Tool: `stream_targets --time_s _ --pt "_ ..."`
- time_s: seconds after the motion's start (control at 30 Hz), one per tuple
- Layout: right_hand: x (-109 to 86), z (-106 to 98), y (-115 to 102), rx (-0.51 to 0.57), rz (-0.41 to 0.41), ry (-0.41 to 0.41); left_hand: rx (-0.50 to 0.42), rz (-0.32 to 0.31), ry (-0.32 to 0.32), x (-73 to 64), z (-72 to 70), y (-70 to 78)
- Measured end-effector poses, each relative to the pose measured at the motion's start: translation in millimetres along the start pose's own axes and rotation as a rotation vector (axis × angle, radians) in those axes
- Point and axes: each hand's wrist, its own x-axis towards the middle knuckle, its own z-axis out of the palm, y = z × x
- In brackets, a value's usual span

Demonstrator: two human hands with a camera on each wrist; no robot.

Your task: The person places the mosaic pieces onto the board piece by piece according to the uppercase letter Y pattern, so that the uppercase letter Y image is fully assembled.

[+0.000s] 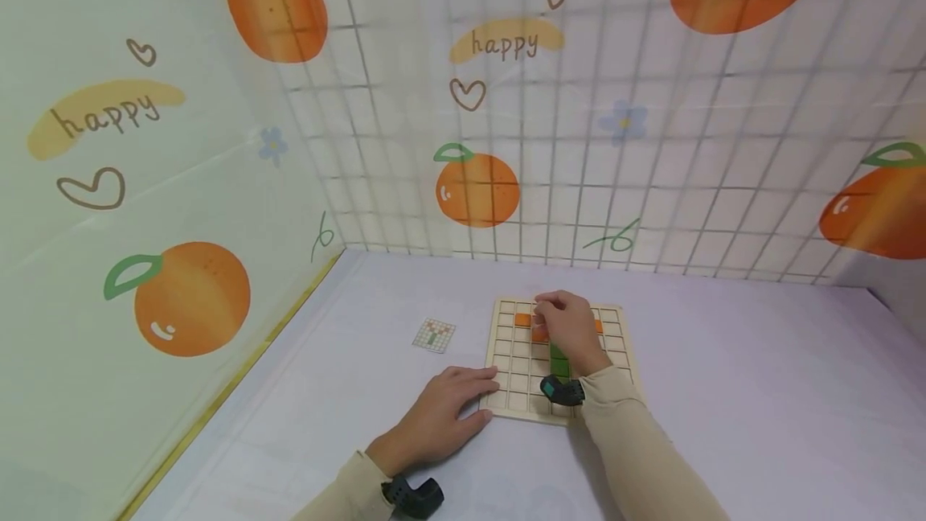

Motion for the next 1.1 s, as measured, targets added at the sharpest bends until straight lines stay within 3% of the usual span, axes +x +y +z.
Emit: stream_targets --time_s 0.33,0.63,1.1 --pt "-11.8 -36.3 -11.6 -0.042 -0.055 0.021 -0.01 -0.015 -0.002 -1.2 -1.5 -3.4" --pt "-19.8 -70.8 -3.2 -0.126 -0.058 0.059 -0.022 -0.02 0.014 -0.1 -4.3 -5.1" --pt "-32.9 -95.3 8.9 -0.191 -0.019 0.134 0.002 0.014 0.046 0.5 -6.5 -5.3"
